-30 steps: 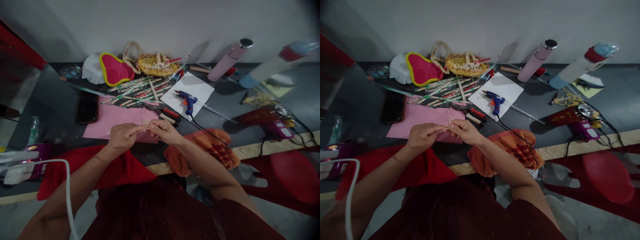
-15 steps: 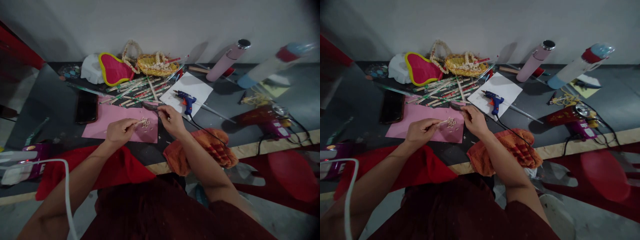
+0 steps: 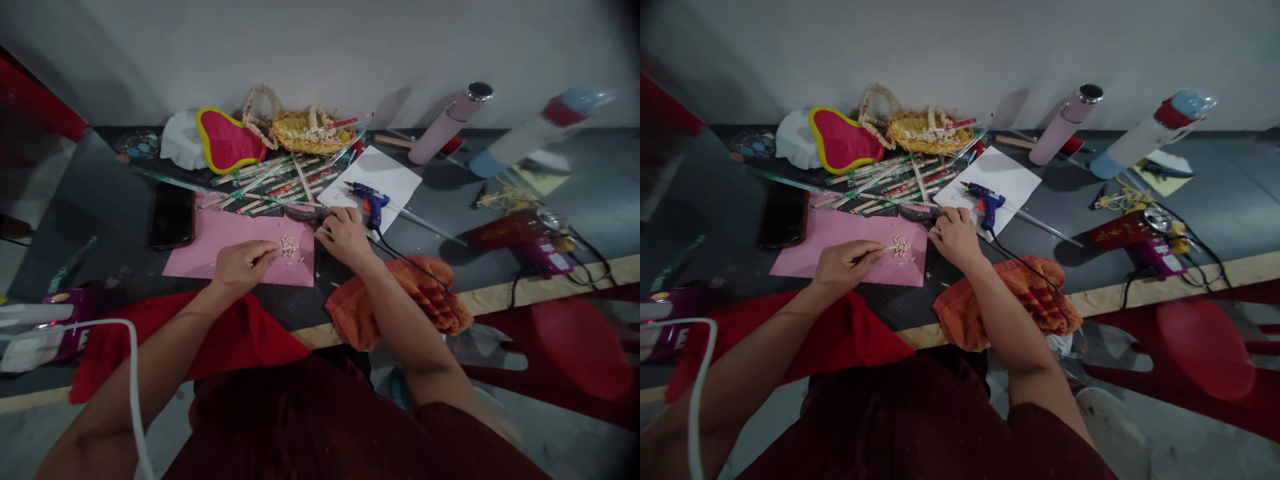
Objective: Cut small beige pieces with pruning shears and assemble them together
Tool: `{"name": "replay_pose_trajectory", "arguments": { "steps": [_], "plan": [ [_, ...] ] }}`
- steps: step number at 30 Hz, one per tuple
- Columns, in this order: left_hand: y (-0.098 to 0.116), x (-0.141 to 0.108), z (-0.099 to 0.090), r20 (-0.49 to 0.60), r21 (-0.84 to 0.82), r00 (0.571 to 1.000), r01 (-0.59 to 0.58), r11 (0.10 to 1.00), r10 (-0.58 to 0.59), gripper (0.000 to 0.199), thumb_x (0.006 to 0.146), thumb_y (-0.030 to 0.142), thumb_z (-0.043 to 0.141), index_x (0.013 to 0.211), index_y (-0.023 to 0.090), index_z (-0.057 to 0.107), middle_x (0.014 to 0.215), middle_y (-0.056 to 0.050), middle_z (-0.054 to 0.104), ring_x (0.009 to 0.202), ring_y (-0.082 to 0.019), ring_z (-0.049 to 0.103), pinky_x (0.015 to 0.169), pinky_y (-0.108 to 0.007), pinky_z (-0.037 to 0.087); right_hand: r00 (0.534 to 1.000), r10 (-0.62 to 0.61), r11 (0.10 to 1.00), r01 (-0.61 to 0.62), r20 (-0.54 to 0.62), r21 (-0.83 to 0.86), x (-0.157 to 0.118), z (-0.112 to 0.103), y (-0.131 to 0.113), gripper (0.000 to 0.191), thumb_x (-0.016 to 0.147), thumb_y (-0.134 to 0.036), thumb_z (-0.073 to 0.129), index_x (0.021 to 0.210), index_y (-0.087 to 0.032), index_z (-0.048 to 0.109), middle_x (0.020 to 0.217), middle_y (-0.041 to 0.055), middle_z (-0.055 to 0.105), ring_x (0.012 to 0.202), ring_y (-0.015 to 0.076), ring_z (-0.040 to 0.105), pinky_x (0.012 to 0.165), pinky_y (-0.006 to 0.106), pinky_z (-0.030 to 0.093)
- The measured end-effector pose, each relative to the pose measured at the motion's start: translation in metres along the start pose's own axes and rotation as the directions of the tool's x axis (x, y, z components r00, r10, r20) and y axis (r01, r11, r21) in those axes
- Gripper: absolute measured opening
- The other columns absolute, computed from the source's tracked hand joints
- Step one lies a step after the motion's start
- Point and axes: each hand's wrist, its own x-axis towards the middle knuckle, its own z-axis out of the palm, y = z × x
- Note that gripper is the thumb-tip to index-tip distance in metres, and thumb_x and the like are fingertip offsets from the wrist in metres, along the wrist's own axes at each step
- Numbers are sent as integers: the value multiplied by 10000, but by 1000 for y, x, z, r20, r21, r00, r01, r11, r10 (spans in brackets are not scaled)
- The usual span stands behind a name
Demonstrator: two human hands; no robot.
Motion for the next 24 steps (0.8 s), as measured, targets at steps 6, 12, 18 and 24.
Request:
{"name": "replay_pose_trajectory", "arguments": {
  "steps": [6, 12, 18, 24],
  "plan": [
    [1, 1, -3, -17, 28, 1000, -9, 1000, 9, 236, 861, 361, 533, 937, 224, 710, 891, -8, 743, 779, -144, 677, 672, -221, 472, 987, 37, 974, 0, -159, 226, 3, -8, -2, 185, 900, -336, 462, 855, -186, 560, 1181, 139, 556, 1128, 271, 466, 944, 446, 381],
    [1, 0, -6, -79, -63, 992, 90, 994, -95, 229, 854, 346, 537, 931, 201, 696, 801, -4, 722, 658, -115, 624, 609, -208, 449, 969, 234, 847, -162, -81, 506, 4, -8, -4, 235, 776, -386, 614, 871, -185, 540, 728, -1, 518, 641, 141, 447, 598, 290, 366],
    [6, 3, -13, -135, -268, 972, 151, 952, -193, 202, 843, 316, 555, 923, 174, 674, 759, -12, 714, 690, -119, 640, 621, -199, 471, 944, 325, 547, -140, -55, 825, 2, -12, -19, 150, 754, -315, 593, 837, -205, 535, 821, -7, 569, 587, 95, 444, 562, 266, 392],
    [1, 6, -13, -155, -446, 949, 181, 876, -275, 209, 842, 337, 566, 923, 170, 662, 729, -24, 694, 590, -97, 585, 531, -193, 438, 962, 132, -17, -240, 240, 971, -5, -34, -27, 295, 755, -337, 568, 1030, -248, 511, 1166, 66, 596, 813, 174, 617, 583, 307, 511]
  ]
}}
